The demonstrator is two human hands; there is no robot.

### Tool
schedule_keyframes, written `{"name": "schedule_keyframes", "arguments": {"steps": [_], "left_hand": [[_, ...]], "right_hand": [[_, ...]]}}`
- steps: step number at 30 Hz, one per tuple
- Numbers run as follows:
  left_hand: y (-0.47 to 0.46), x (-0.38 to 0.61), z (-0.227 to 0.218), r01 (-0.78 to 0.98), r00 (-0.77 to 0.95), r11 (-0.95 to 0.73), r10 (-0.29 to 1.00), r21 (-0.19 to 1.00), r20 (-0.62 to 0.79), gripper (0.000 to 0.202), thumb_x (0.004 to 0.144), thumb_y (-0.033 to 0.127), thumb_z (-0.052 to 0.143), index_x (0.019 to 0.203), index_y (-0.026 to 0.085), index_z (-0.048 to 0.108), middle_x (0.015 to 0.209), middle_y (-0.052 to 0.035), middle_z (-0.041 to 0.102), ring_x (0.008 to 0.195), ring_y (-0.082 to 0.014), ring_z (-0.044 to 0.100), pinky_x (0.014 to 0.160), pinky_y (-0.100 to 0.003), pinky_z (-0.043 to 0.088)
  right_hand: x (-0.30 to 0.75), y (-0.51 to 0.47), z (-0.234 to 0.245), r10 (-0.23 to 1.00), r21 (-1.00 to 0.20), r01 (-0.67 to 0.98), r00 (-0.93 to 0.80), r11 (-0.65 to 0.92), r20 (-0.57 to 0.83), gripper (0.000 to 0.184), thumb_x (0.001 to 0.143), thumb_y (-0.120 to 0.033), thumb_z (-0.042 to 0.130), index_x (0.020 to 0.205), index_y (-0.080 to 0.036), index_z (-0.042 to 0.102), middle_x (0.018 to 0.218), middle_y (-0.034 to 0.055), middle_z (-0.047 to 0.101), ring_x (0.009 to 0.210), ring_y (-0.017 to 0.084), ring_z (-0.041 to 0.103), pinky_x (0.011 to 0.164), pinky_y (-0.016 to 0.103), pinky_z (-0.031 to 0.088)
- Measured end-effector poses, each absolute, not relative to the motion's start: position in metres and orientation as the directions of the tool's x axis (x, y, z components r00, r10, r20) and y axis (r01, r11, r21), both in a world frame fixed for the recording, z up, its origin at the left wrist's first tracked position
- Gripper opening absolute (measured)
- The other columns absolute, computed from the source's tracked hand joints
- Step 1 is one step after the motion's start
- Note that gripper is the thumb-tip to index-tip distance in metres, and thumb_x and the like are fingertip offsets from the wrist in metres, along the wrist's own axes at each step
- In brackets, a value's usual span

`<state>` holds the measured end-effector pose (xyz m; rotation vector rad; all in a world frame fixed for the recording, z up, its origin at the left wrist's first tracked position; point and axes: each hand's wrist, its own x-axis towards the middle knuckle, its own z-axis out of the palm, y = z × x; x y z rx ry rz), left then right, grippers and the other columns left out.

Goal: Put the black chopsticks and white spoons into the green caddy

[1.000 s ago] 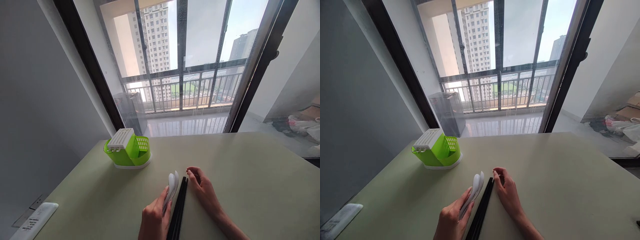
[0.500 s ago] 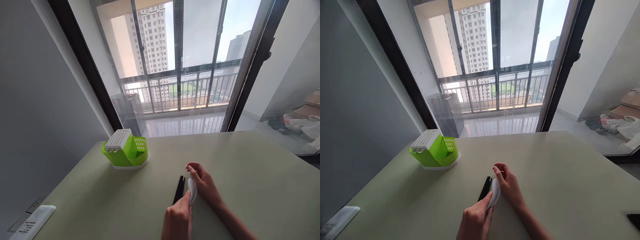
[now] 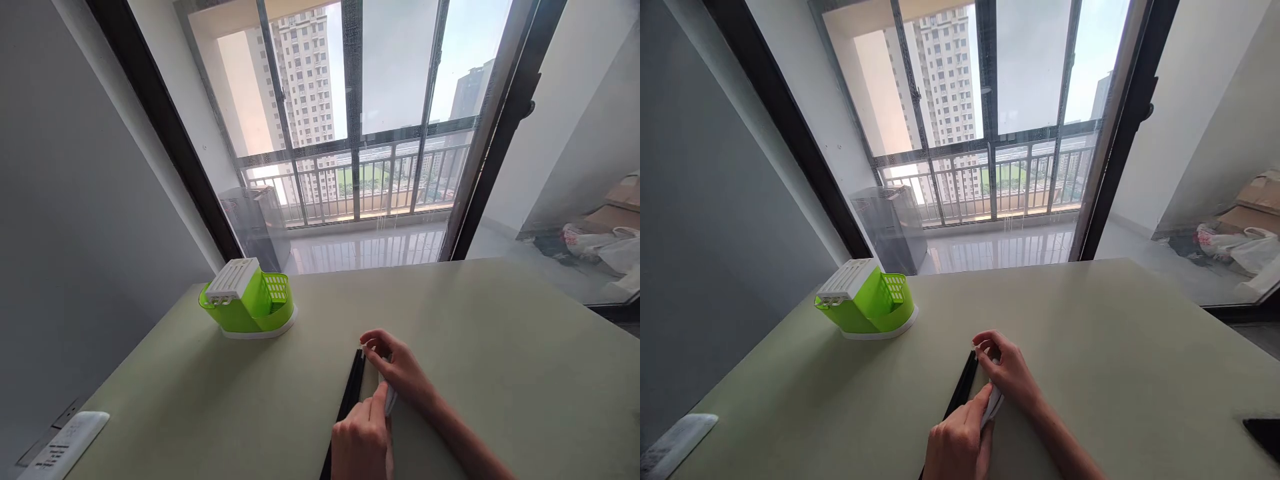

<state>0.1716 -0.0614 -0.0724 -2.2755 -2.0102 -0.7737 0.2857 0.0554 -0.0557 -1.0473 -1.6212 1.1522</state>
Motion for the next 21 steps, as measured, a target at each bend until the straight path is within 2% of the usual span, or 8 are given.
{"name": "schedule_keyframes", "arguments": {"steps": [4, 9, 14, 18, 21], "left_hand": [[-0.065, 0.17, -0.059, 0.941, 0.07, -0.176, 0.938, 0.29, 0.34, 0.062, 0.078, 0.001, 0.058, 0.134, 0.027, 0.066, 0.088, -0.0026, 0.08, 0.077, -0.0216, 0.076, 0.061, -0.024, 0.057], [-0.068, 0.167, -0.051, 0.937, 0.119, -0.217, 0.935, 0.274, 0.335, 0.057, 0.081, 0.003, 0.058, 0.134, 0.025, 0.064, 0.091, -0.004, 0.079, 0.081, -0.0217, 0.074, 0.061, -0.025, 0.055], [-0.072, 0.165, -0.048, 0.911, 0.149, -0.251, 0.94, 0.326, 0.307, 0.059, 0.079, 0.004, 0.06, 0.135, 0.024, 0.061, 0.102, -0.0043, 0.079, 0.089, -0.0227, 0.073, 0.069, -0.027, 0.057], [-0.075, 0.163, -0.046, 0.897, 0.142, -0.254, 0.941, 0.362, 0.307, 0.061, 0.076, 0.005, 0.064, 0.133, 0.026, 0.061, 0.106, -0.0028, 0.078, 0.092, -0.0232, 0.073, 0.072, -0.029, 0.058], [-0.076, 0.163, -0.045, 0.897, 0.135, -0.25, 0.94, 0.365, 0.314, 0.058, 0.076, 0.008, 0.066, 0.131, 0.026, 0.062, 0.105, -0.0028, 0.078, 0.092, -0.0233, 0.073, 0.072, -0.029, 0.058]], "right_hand": [[0.291, 0.058, -0.054, 0.922, -0.965, 0.127, -0.347, 0.23, 0.174, 0.029, 0.089, -0.047, 0.066, 0.099, -0.021, 0.072, 0.078, 0.0001, 0.071, 0.067, 0.016, 0.06, 0.061, 0.028, 0.044], [0.297, 0.059, -0.046, 0.896, -0.967, 0.101, -0.409, 0.235, 0.175, 0.028, 0.086, -0.048, 0.071, 0.094, -0.022, 0.074, 0.078, 0.0003, 0.073, 0.07, 0.016, 0.063, 0.062, 0.027, 0.046], [0.3, 0.059, -0.044, 0.89, -0.983, 0.023, -0.428, 0.183, 0.156, 0.032, 0.085, -0.053, 0.074, 0.094, -0.022, 0.074, 0.09, 0.0026, 0.076, 0.079, 0.018, 0.068, 0.069, 0.029, 0.052], [0.302, 0.061, -0.045, 0.909, -0.995, -0.049, -0.405, 0.088, 0.1, 0.037, 0.081, -0.057, 0.077, 0.093, -0.022, 0.074, 0.087, 0.0024, 0.076, 0.082, 0.021, 0.07, 0.077, 0.033, 0.056], [0.305, 0.064, -0.045, 0.927, -0.997, -0.063, -0.368, 0.05, 0.069, 0.042, 0.08, -0.061, 0.076, 0.093, -0.021, 0.074, 0.083, 0.002, 0.075, 0.079, 0.021, 0.069, 0.077, 0.034, 0.056]]}}
